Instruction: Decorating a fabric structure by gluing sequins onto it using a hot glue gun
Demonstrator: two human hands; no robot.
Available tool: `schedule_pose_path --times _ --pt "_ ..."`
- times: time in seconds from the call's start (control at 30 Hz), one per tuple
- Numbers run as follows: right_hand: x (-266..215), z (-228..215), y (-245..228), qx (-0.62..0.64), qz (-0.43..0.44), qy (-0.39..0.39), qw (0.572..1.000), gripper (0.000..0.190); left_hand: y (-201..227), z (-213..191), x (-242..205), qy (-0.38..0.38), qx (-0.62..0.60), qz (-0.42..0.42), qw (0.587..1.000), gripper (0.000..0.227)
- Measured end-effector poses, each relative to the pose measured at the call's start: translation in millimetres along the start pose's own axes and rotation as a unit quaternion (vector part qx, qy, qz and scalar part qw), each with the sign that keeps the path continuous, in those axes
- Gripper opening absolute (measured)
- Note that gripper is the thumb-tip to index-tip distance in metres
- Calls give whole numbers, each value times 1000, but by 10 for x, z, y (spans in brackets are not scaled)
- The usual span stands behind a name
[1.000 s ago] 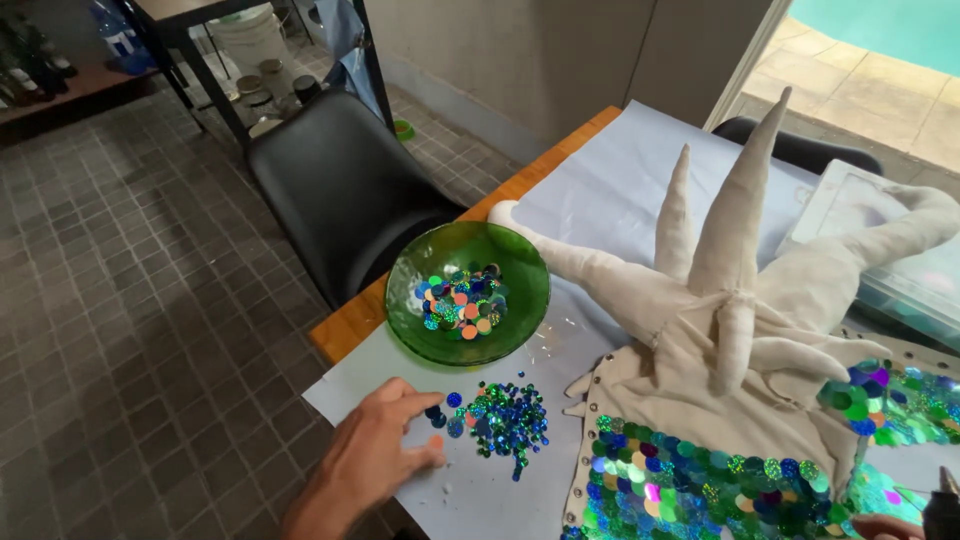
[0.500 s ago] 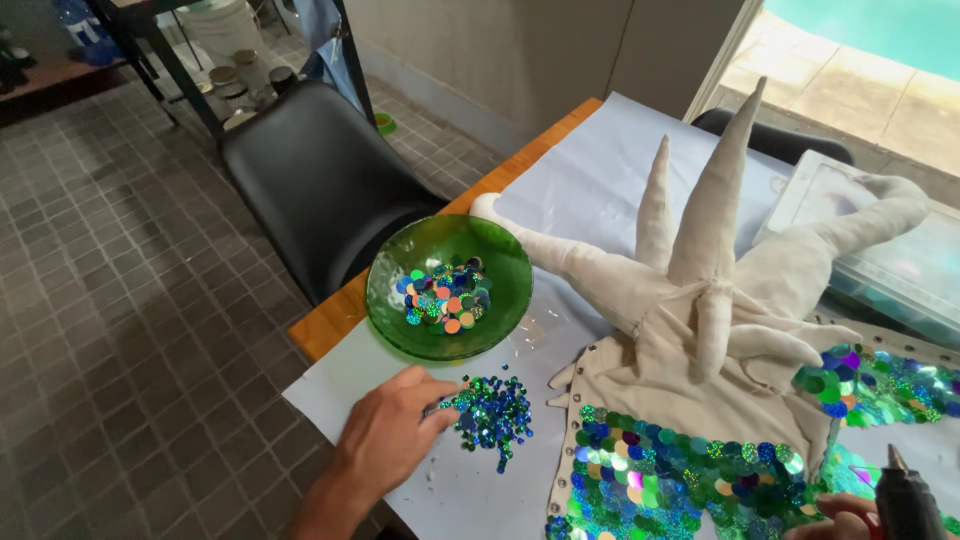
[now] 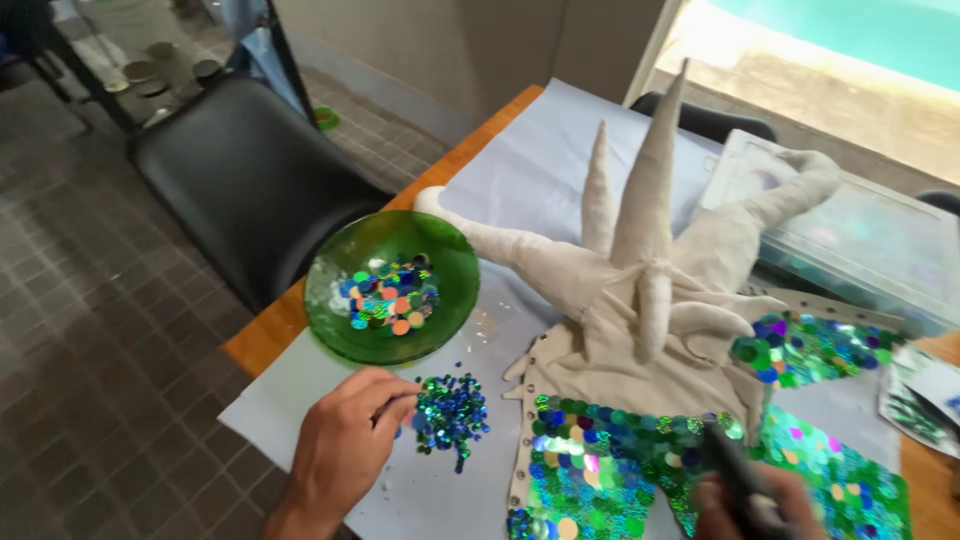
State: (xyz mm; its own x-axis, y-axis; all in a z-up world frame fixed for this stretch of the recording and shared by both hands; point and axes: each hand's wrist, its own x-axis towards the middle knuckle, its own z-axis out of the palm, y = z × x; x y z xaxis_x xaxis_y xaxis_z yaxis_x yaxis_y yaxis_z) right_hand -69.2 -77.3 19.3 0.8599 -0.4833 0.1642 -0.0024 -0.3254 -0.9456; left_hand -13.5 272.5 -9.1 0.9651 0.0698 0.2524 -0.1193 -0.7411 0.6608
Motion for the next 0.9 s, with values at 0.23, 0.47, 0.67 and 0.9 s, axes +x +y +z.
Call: schedule_pose_path --times 0.23,0.47,0.67,0.9 --pt "98 276 -398 62 356 -235 902 19 707 215 199 -130 -184 -197 954 17" --pt "246 632 -1065 -329 301 -311 839 63 892 418 447 -171 -146 -174 959 8" --pt "273 706 -886 -289 181 -294 893 48 881 455 527 -184 -192 -188 945 12" --pt "284 778 -894 -320 199 -278 883 48 894 395 547 -220 -172 -219 935 18"
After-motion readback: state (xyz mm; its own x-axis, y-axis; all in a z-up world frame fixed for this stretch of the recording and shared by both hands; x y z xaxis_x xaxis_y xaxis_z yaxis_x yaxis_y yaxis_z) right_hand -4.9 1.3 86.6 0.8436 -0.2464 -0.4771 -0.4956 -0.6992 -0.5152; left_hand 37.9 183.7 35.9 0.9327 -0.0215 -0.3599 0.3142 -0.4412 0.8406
